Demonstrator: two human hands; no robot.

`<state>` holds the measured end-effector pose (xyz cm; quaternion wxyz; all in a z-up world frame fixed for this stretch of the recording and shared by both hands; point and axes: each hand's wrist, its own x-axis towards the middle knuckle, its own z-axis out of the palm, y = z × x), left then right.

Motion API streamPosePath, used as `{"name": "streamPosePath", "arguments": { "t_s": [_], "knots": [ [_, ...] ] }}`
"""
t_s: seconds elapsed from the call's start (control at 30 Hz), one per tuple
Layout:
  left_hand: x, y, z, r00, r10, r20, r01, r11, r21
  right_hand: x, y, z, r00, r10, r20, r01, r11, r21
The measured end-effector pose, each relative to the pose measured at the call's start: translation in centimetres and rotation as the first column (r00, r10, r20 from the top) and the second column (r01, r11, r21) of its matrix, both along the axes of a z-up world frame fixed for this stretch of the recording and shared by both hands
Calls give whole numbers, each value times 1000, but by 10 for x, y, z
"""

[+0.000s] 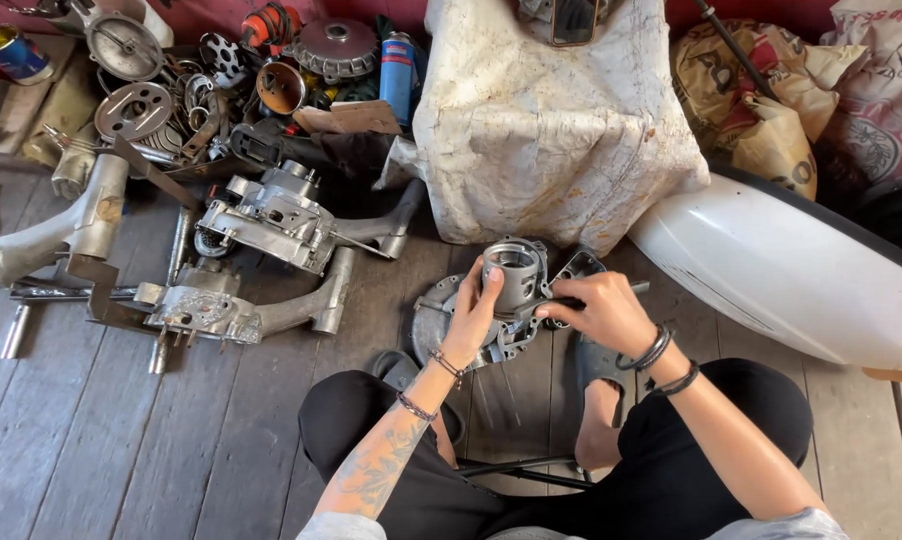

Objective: A person sits on the floor and uses a small metal tool to scrape and clean a motorcycle piston.

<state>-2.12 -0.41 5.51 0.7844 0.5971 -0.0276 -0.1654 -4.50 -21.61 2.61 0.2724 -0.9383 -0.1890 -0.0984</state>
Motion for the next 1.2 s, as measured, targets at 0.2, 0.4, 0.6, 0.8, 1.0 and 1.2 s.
{"name": "streamPosePath", "arguments": {
  "t_s": [0.2, 0.4, 0.6, 0.8, 1.0, 1.2],
  "knots": [
    [1, 6, -56, 994, 33, -102, -28, 999, 47, 1, -6, 4, 998, -44, -43, 44, 999, 10],
    [2, 8, -65, 998, 33, -59, -32, 999, 26, 4, -6, 10, 999, -13, -47, 12, 1000, -19],
    [11, 7, -108, 994, 56, -96, -57, 998, -11, 15, -35, -4, 989, -137, -64, 143, 982, 121],
    [1, 1, -51, 998, 25, -62, -25, 1000, 9, 11, -12, 17, 983, -84, -164, 118, 972, 206],
    [14, 10, -102, 997, -76, 4, 77, 995, -68, 17, -15, 17, 997, -51, -52, 61, 973, 223],
    [15, 5, -91, 997, -58, 58, 64, 991, -118, 14, -18, 7, 998, -43, -44, 54, 956, 287]
  ]
}}
